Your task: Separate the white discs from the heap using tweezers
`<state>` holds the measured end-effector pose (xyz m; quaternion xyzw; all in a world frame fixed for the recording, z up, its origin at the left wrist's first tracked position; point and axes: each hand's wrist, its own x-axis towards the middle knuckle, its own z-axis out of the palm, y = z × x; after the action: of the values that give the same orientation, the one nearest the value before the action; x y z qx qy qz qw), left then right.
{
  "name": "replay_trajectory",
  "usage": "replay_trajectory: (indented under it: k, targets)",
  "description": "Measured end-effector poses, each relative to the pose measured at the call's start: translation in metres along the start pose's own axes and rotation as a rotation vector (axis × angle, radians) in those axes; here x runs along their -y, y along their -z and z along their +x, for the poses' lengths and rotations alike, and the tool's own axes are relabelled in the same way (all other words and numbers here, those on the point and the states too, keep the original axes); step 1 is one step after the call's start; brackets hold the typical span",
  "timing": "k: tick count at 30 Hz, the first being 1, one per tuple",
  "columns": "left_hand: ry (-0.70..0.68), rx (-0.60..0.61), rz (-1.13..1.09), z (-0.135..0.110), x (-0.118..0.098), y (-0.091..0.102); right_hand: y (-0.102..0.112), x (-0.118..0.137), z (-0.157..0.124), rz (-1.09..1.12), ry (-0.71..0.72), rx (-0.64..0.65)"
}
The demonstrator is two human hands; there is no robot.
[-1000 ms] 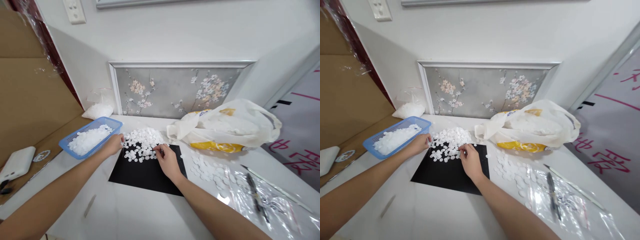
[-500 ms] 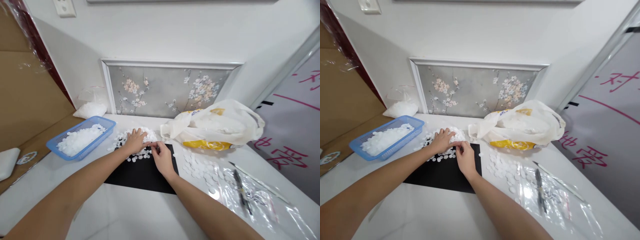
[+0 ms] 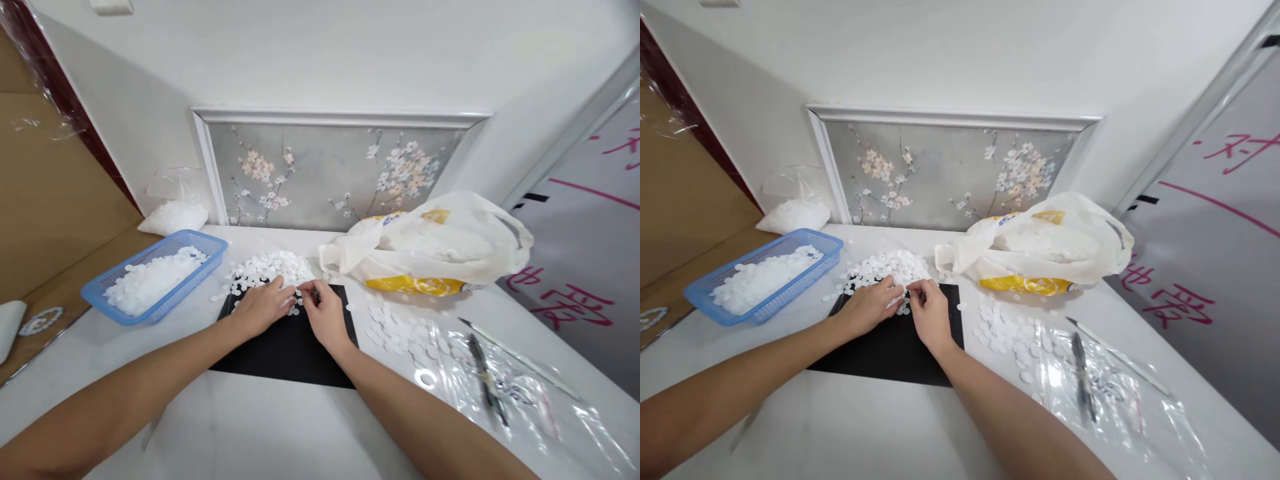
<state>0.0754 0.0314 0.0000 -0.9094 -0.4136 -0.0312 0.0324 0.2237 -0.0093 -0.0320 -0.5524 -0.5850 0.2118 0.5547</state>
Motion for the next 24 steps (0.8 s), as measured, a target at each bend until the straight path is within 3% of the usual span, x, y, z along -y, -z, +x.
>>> replay_trajectory:
  k: [4, 8, 11, 16, 20, 24]
  targets:
    - [-0.062, 0.006, 0.025, -0.031, -0.013, 0.002, -0.001, -0.001, 0.000, 0.002, -0.003, 0.012]
    - [-0.051, -0.041, 0.023, -0.046, -0.015, -0.002, 0.000, -0.001, -0.002, -0.007, -0.008, 0.022]
    - [-0.027, -0.072, -0.026, -0.051, -0.005, -0.006, 0.003, 0.001, -0.004, -0.023, -0.024, 0.028]
    - [-0.081, -0.006, -0.187, -0.058, 0.019, -0.008, 0.015, 0.014, -0.010, -0.037, -0.071, 0.103]
    - [-0.137, 0.011, -0.253, -0.063, 0.024, -0.004, 0.020, 0.020, -0.027, -0.114, -0.052, 0.273]
    - [-0.223, 0.056, -0.270, -0.065, 0.020, -0.010, 0.023, 0.014, -0.047, -0.242, 0.135, 0.495]
